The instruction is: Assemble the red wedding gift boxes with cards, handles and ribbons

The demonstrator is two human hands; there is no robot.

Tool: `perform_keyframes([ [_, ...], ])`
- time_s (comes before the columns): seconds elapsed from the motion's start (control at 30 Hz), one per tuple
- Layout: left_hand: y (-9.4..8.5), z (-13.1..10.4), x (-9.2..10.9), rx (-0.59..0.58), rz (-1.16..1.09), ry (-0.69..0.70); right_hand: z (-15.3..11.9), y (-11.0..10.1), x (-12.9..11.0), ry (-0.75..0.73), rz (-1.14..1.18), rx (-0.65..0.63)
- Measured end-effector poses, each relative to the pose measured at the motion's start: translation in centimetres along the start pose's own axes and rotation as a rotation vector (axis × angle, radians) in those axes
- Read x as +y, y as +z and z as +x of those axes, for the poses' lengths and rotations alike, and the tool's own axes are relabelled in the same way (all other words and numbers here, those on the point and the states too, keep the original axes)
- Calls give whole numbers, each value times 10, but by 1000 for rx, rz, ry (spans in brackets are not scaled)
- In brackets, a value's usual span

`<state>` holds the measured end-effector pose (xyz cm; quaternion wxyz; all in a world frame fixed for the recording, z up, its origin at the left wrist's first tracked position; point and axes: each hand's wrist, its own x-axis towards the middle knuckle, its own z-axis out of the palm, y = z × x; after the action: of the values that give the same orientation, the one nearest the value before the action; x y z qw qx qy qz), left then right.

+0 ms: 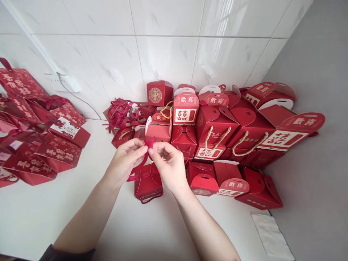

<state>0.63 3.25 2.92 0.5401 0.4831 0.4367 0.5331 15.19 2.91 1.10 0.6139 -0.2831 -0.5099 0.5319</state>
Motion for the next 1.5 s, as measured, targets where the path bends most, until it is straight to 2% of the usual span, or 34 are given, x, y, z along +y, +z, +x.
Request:
perform_keyframes([
  [0.5,5,-2,-4,51,49,76,1,-1,0,62,-7,-36],
  [0.77,9,-3,-8,17,80,147,2,-3,-2,37,-56,-36],
  [0.83,0,1,-4,-52,98,168,2,-5,-4,25,-67,-34],
  [0.87,-8,4,-2,-126,104,185,2,-6,-6,13,-79,-28],
  [0.9,-17,9,0,-224,114,207,2,-7,-9,-3,-95,-20],
  [1.0,-48,24,-3,-631,229,262,4,-8,-24,-81,-140,-4],
  [1.03,-57,28,-7,-731,294,264,5,-7,-30,-107,-151,-14],
  [1.07,-63,31,-14,-782,366,252,6,-6,-36,-130,-162,-25],
  [1.2,-70,32,-45,-817,535,151,9,1,-52,-215,-195,-59],
  [1.37,-68,28,-71,-750,479,152,11,5,-48,-224,-219,-56],
  [1.5,-73,28,-80,-780,377,106,12,3,-42,-205,-213,-33],
])
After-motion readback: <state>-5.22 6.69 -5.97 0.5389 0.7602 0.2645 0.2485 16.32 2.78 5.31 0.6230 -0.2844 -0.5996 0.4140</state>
